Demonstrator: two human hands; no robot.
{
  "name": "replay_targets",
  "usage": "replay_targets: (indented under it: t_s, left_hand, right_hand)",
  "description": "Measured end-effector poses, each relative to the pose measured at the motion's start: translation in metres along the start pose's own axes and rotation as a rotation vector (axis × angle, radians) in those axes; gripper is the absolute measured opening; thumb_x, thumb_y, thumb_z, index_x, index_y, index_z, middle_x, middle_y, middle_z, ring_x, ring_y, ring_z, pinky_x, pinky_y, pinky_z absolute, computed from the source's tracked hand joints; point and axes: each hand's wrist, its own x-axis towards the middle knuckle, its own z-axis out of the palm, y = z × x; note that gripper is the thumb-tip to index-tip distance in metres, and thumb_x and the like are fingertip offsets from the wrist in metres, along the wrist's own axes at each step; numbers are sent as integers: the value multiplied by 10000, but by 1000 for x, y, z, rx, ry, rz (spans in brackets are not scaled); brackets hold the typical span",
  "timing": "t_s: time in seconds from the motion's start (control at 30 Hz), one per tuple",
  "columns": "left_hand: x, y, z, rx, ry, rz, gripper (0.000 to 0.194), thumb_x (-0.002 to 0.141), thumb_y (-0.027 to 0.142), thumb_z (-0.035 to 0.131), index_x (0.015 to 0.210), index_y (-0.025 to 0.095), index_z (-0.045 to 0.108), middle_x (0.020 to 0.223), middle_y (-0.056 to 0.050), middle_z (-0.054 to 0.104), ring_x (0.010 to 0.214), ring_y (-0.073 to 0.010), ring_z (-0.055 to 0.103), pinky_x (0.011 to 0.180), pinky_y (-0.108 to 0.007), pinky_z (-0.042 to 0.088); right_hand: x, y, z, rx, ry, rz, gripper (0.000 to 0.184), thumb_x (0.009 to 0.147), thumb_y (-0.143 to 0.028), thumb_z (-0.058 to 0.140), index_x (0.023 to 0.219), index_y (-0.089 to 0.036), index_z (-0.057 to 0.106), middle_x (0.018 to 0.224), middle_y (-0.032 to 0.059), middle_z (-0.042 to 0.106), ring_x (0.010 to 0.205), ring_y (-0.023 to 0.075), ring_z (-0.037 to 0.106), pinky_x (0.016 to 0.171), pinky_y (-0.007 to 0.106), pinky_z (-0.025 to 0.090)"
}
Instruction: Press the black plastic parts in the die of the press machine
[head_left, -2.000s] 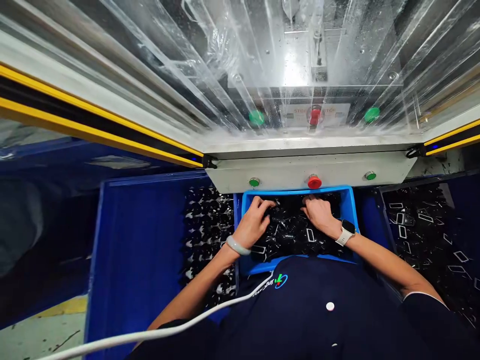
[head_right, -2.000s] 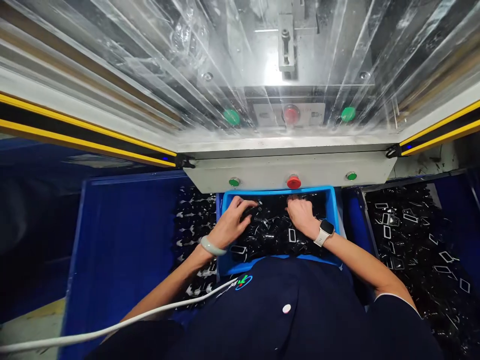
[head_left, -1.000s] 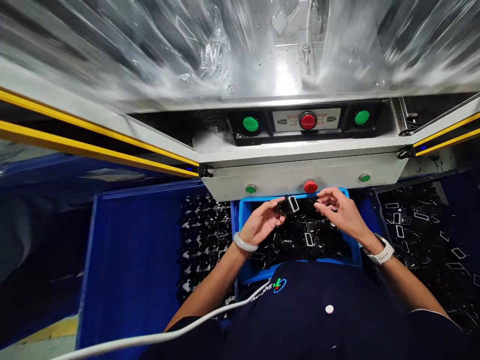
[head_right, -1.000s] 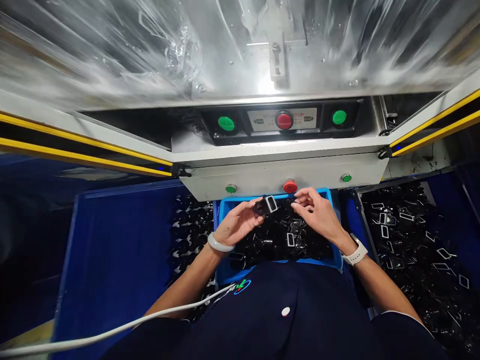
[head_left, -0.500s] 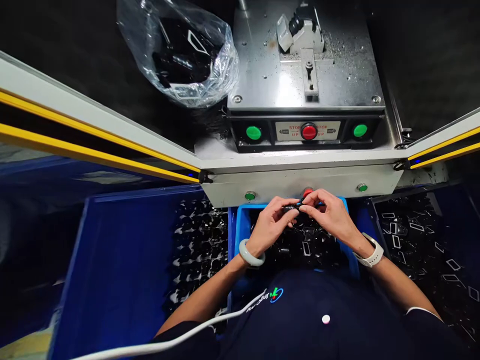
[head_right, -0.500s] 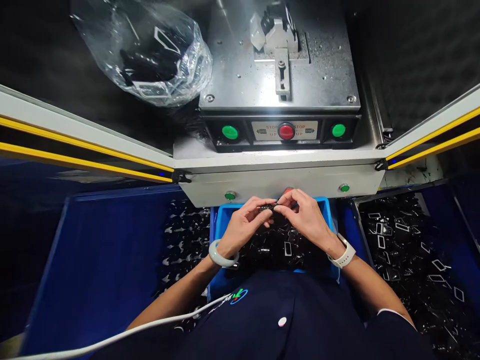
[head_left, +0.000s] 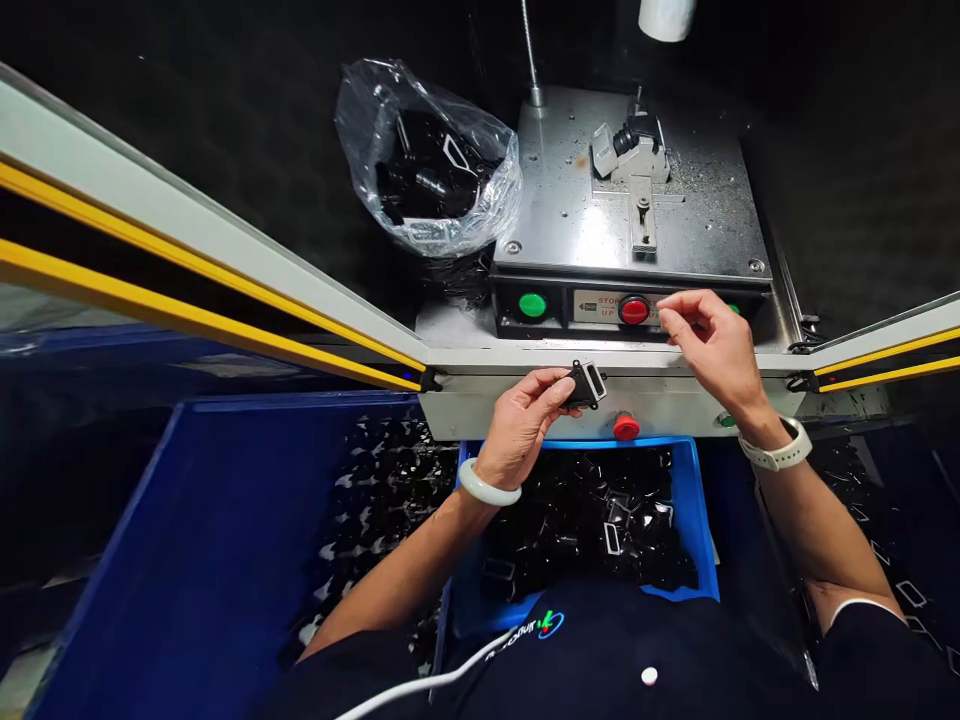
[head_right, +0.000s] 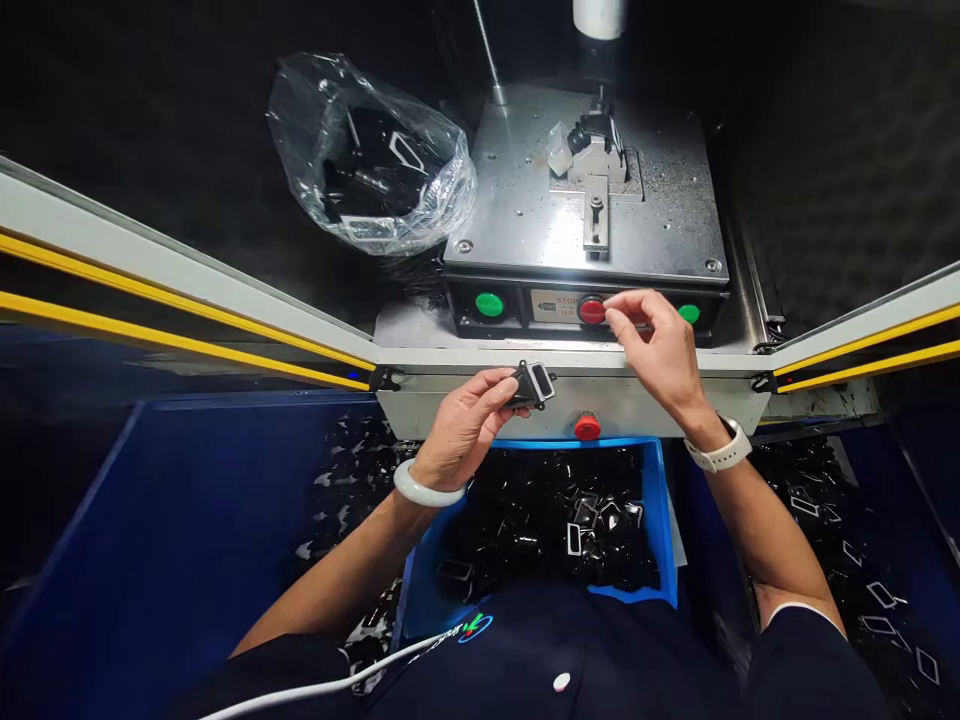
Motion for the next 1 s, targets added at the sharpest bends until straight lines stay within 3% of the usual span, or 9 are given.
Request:
replay_targets:
  t_s: [0.23,0.33,0.47,0.57,0.77,1.0]
  left_hand:
    - [-3,2,-4,12,41,-18,487,645,453,986,920,122,758,924,-79,774,798,-200,738,738,-334,609]
    - [-3,2,-5,18,43,-23,489,642,465,986,901,119,755,924,-78,772,799,-195,734,758,-340,606]
    - [-2,-1,-8,9,61,-13,491,624,467,997,889,133,754,964,-68,768,862,-201,724,809,-357,595]
    - [-2,-3,-13,16,75,6,504,614,469,1005,910,144,758,969,-50,764,897,-180,703,857,-328,560]
    - [-1,-8,-19,20,52,18,491,631,466,1002,910,159,738,962,-31,759,910,-146,674,888,-281,518]
    - [-6,-7,-14,23,28,74,452,650,449,991,897,177,726,977,-30,751,948,-157,674,948,-300,520]
  right_hand:
    - [93,-7,4,-218,89,-197,314,992,-395,611,1271,-280,698,1302,106,711,1152,253,684,912,413,628]
    - [134,-13,12,-272,101,-239,375,984,-311,595,1351,-263,654,1395,102,673,1223,257,659,942,431,629]
    - [174,-21,24,-376,110,-232,411,979,-246,630,1389,-270,611,1431,77,644,1347,254,580,1165,482,495]
    - [180,-31,33,-408,101,-204,393,1001,-209,628,1391,-211,579,1449,80,619,1342,184,543,1221,402,408]
    - [156,-44,42,-342,30,-192,311,1028,-228,648,1335,-219,596,1443,59,608,1240,150,549,1099,340,462]
    - [168,-47,31,-435,114,-176,416,1033,-179,616,1433,-87,543,1497,133,540,1370,157,489,1250,296,317]
